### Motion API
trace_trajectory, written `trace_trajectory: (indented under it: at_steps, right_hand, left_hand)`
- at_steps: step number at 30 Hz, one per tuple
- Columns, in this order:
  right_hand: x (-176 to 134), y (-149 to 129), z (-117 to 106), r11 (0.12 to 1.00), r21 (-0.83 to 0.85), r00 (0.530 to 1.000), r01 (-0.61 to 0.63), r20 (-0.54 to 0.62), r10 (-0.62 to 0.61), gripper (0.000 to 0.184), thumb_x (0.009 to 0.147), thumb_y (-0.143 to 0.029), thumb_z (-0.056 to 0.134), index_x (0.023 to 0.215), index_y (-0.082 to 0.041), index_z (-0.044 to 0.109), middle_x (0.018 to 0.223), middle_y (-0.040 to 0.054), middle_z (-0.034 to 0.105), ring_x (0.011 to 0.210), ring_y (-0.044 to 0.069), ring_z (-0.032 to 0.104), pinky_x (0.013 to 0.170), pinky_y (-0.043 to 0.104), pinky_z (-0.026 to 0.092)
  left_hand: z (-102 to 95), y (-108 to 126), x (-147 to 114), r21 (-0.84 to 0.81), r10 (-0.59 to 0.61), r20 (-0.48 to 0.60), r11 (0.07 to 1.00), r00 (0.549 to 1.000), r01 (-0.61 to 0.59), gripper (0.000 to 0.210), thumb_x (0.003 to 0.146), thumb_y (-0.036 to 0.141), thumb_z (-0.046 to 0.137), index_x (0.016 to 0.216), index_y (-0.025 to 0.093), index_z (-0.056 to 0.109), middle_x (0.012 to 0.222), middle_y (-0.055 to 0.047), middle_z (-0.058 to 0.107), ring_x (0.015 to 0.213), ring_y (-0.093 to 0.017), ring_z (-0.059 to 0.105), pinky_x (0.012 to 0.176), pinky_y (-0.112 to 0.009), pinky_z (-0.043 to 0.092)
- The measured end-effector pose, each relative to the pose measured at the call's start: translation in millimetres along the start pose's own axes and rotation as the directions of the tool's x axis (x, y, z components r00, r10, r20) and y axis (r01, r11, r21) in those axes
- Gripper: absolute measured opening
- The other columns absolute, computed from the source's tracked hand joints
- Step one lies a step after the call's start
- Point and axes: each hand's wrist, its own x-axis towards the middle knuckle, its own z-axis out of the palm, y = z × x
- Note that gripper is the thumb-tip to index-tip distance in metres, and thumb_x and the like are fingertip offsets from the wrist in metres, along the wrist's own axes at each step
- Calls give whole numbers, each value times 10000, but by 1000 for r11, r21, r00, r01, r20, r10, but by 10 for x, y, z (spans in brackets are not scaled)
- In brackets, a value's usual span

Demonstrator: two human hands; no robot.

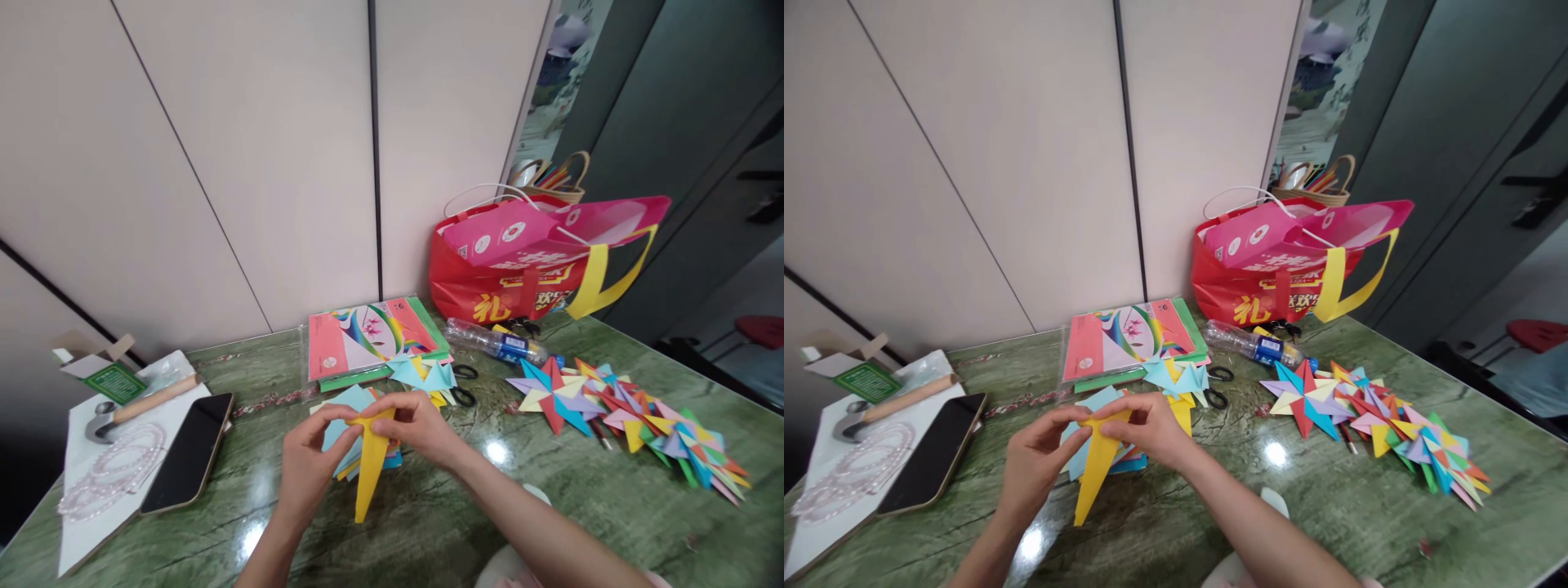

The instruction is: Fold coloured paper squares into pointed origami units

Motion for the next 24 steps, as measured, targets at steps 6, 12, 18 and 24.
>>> trace_trajectory:
  at_steps: [6, 12, 18, 24]
  right_hand:
    - [1, 3, 10, 1000, 1, 1000, 0, -14, 0, 225, 646, -323, 694, 812, -172, 688, 585, -17, 618, 493, 91, 540, 453, 197, 432]
    - [2, 12, 22, 1000, 10, 1000, -2, -14, 2, 222, 644, -325, 695, 801, -168, 681, 607, -14, 618, 507, 91, 548, 462, 196, 435]
    - [1, 21, 66, 999, 5, 998, -34, -59, 34, 250, 645, -351, 687, 817, -174, 649, 629, -20, 594, 506, 91, 547, 478, 208, 459]
    - [-1, 23, 81, 981, -134, 986, 140, -71, -150, 207, 633, -332, 698, 764, -179, 649, 842, 30, 557, 737, 127, 554, 553, 200, 474]
  left_hand:
    - [4, 21, -11, 47, 35, 9, 998, 999, -35, 70, 669, 210, 661, 737, 196, 660, 777, -30, 668, 776, -197, 605, 731, -290, 465]
    - [14, 47, -9, 66, 70, 5, 995, 998, -70, 26, 666, 200, 660, 692, 201, 657, 719, -20, 664, 715, -185, 603, 681, -276, 463]
    - [21, 61, -19, 188, 169, 3, 968, 986, -166, 44, 700, 188, 618, 682, 211, 651, 757, -32, 641, 725, -187, 586, 689, -289, 445]
    - [48, 121, -21, 194, 134, 20, 972, 991, -135, 70, 702, 209, 614, 642, 211, 650, 659, -17, 603, 611, -158, 530, 593, -252, 417]
